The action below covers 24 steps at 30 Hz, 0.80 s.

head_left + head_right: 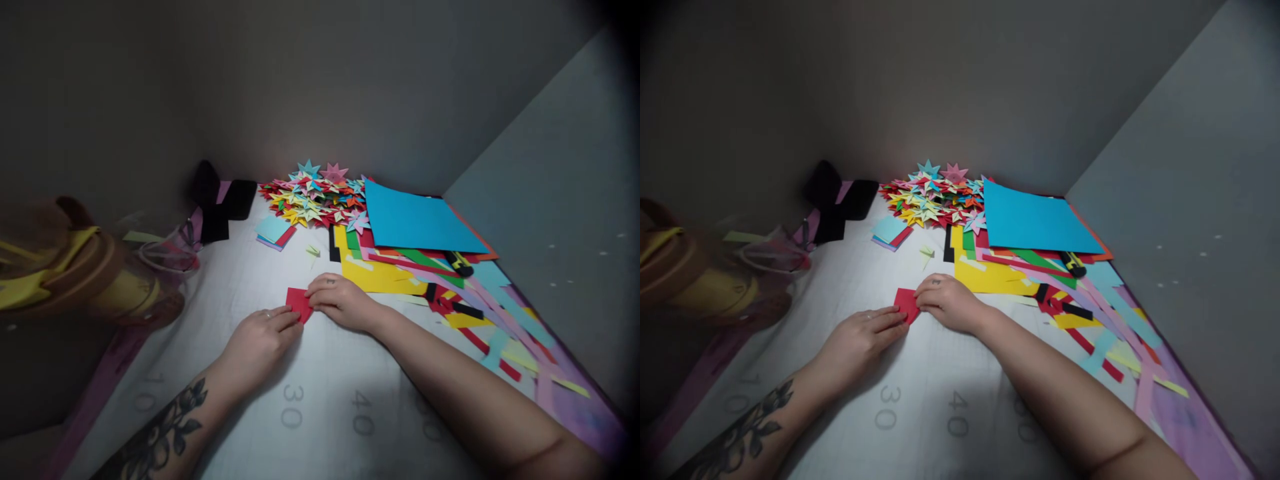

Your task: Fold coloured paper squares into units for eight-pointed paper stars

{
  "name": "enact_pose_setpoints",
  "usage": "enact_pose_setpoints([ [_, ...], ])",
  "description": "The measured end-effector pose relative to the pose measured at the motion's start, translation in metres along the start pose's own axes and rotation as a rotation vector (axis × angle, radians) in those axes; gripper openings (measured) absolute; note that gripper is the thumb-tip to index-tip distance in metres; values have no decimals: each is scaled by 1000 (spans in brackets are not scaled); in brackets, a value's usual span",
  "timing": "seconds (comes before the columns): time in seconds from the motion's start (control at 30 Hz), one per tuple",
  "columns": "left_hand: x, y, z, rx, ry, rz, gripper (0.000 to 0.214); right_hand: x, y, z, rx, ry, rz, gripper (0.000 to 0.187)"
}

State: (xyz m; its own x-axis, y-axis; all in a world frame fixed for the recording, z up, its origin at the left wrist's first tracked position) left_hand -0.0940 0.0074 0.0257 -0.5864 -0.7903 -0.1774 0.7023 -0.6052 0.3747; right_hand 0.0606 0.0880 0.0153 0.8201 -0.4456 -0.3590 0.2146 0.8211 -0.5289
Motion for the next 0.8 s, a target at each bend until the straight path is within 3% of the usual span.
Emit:
enact_pose_setpoints([
  [0.2,1,-2,-1,153,27,104,22,-6,-3,-4,39,9,-182,13],
  [0.4,-2,6,-2,-83,-73,-8,25,-11,-4,-11,153,-24,-343,12],
  [0.8,-2,9,-9,-210,-171,68,31,-14,-6,-14,252,-88,-375,11],
])
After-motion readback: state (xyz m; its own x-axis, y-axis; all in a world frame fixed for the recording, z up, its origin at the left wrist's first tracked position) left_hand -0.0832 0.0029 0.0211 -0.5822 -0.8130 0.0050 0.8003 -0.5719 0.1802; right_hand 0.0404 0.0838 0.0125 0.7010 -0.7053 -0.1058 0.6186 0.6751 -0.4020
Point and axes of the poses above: each hand's wrist, its own x-axis away from the middle knuckle, its own z-axis out of the back of the hand, y = z × x, the point moved 4 cm from there along -x, towards the middle knuckle, and after that the axes turned 3 degrees about -y, right-handed, at the moved point
